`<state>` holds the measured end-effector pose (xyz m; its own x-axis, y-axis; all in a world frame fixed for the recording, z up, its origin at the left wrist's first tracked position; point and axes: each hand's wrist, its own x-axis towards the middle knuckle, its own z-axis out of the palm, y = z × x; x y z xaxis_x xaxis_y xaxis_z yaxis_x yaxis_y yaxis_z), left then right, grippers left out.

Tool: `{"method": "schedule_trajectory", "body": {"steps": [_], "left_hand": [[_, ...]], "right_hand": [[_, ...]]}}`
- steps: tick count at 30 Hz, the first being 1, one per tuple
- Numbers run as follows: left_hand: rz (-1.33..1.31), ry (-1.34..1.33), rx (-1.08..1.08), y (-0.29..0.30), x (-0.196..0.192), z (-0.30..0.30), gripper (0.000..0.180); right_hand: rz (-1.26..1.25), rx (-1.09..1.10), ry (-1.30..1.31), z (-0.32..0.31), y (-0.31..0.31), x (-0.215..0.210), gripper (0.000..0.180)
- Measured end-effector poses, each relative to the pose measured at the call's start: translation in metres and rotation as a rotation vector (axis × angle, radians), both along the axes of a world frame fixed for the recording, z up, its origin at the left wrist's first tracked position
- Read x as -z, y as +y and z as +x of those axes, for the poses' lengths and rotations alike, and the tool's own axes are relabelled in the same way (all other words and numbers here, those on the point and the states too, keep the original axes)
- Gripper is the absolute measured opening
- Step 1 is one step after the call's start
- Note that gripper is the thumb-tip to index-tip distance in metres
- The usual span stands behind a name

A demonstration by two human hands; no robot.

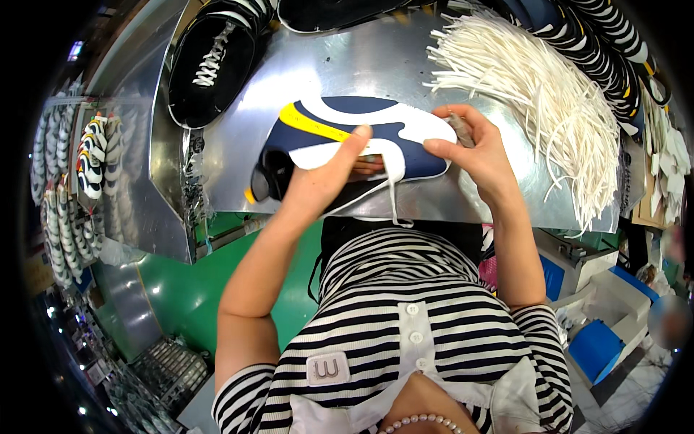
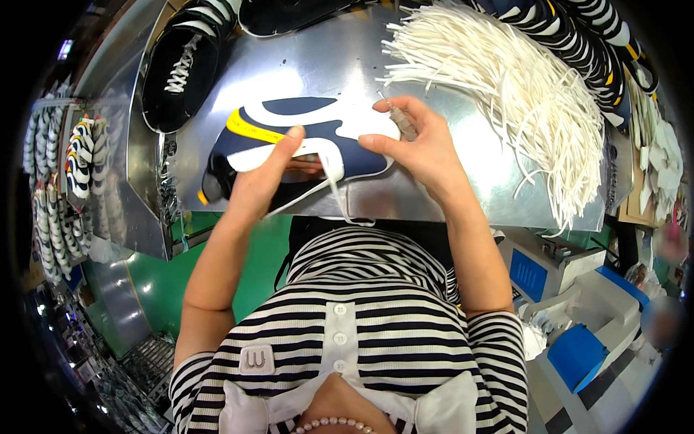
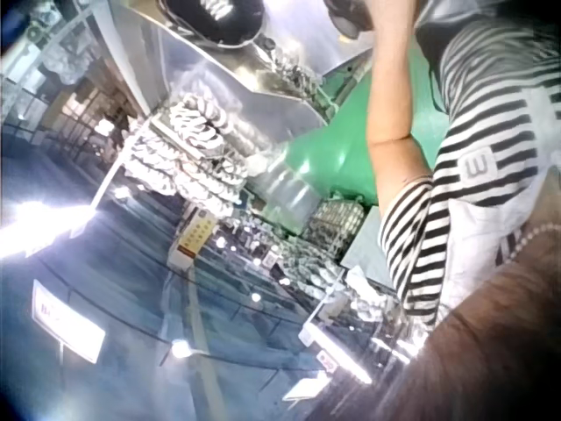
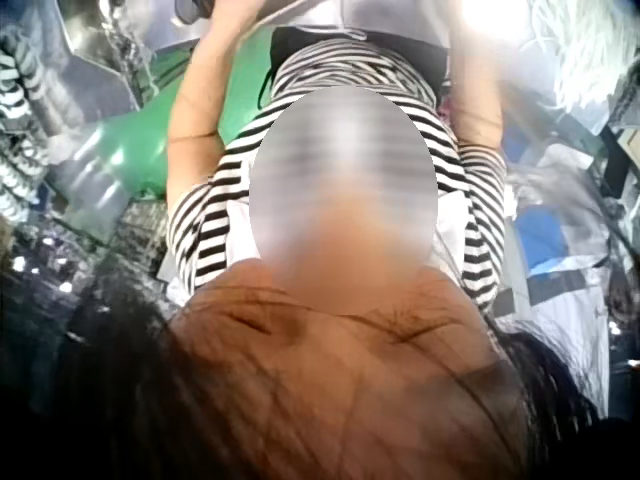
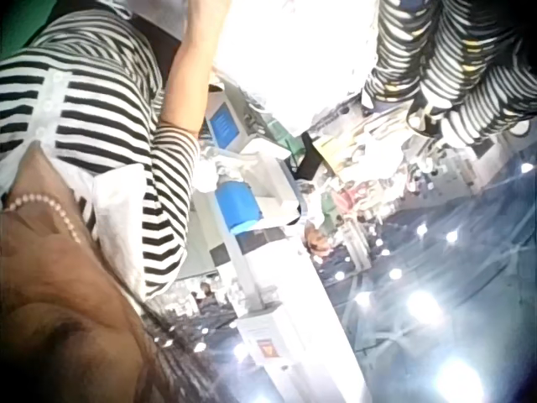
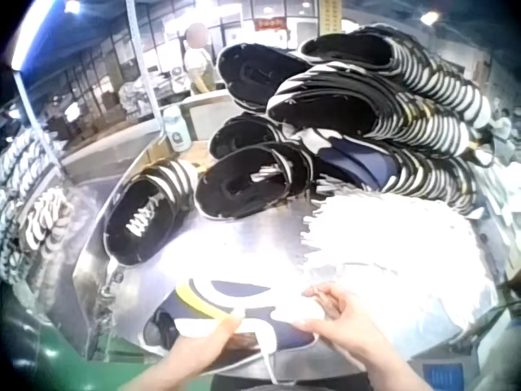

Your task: The person laces a blue and white sneaker with a white shoelace by hand. They thread the lace through the eyelets, pull it tight, and arrange the loops on the shoe's tongue. The person repeats this process for multiple shoes on a metal workbench.

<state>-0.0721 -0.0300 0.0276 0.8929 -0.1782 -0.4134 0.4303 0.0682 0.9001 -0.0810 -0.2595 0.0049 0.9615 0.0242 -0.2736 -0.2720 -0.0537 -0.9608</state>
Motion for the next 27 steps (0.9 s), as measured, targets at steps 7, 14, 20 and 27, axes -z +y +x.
{"method": "schedule_trajectory", "body": {"steps": [7,14,20,27], "left_hand": [[0.555,-0.593,0.627,0.027,0.000,0.010,0.043],[0.830,-0.901,0.366,0.015,0.010,0.001,0.020],[0.886,-1.016,0.369,-0.001,-0.008,-0.003,0.017],[0.836,-1.021,0.156,0.007,-0.031,0.002,0.020]], "right_hand": [[0.255,0.312,0.027,0.028,0.002,0.019,0.030],[0.094,0.040,0.017,-0.013,0.019,0.017,0.012],[0.285,-0.092,-0.026,-0.012,0.039,0.025,0.010],[-0.153,-0.471,-0.075,-0.055,0.028,0.016,0.019]]}}
